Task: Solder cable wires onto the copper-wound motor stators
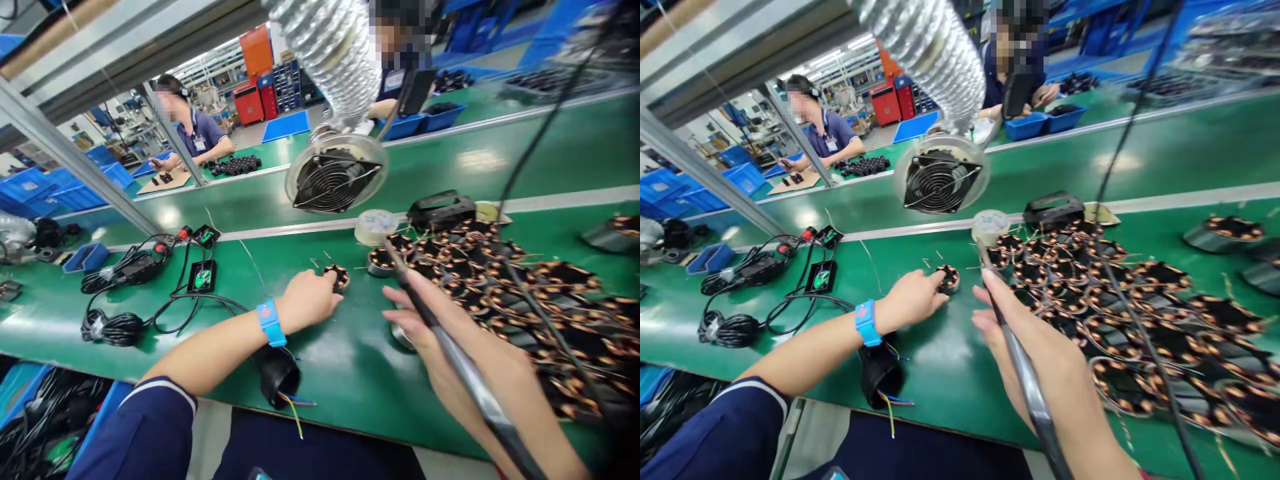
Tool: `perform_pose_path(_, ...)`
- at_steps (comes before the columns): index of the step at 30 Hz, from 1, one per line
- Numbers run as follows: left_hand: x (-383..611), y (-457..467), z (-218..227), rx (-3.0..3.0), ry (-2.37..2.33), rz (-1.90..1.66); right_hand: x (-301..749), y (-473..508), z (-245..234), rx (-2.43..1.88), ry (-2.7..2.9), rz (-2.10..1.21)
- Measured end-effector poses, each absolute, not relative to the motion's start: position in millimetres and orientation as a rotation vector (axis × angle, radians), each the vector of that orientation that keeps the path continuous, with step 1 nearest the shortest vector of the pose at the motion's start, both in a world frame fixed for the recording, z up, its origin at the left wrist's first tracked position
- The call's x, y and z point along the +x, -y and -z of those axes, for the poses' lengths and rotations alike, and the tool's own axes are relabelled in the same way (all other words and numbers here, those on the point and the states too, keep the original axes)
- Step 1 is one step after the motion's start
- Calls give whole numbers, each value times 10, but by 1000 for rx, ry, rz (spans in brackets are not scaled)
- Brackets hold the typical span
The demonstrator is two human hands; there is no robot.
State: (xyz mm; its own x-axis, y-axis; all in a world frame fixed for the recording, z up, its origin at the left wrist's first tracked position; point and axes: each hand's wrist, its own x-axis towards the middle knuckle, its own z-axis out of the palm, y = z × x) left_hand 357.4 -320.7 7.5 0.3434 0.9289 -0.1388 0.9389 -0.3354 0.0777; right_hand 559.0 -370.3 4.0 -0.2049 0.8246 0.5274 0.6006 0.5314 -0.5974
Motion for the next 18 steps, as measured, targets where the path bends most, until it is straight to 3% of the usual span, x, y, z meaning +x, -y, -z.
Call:
perform_pose_path(5,2895,3147,-248,2381,-1488,-140,5113,3448,185,-1046,2062,-198)
perform_pose_path(11,1867,3026,52,2290,-1561,95,4805,3478,357,-1007,2099,-127)
perform_pose_path(18,2027,3129,246,2024,-1496,-266,4700,3401,554,-1059,2245,73)
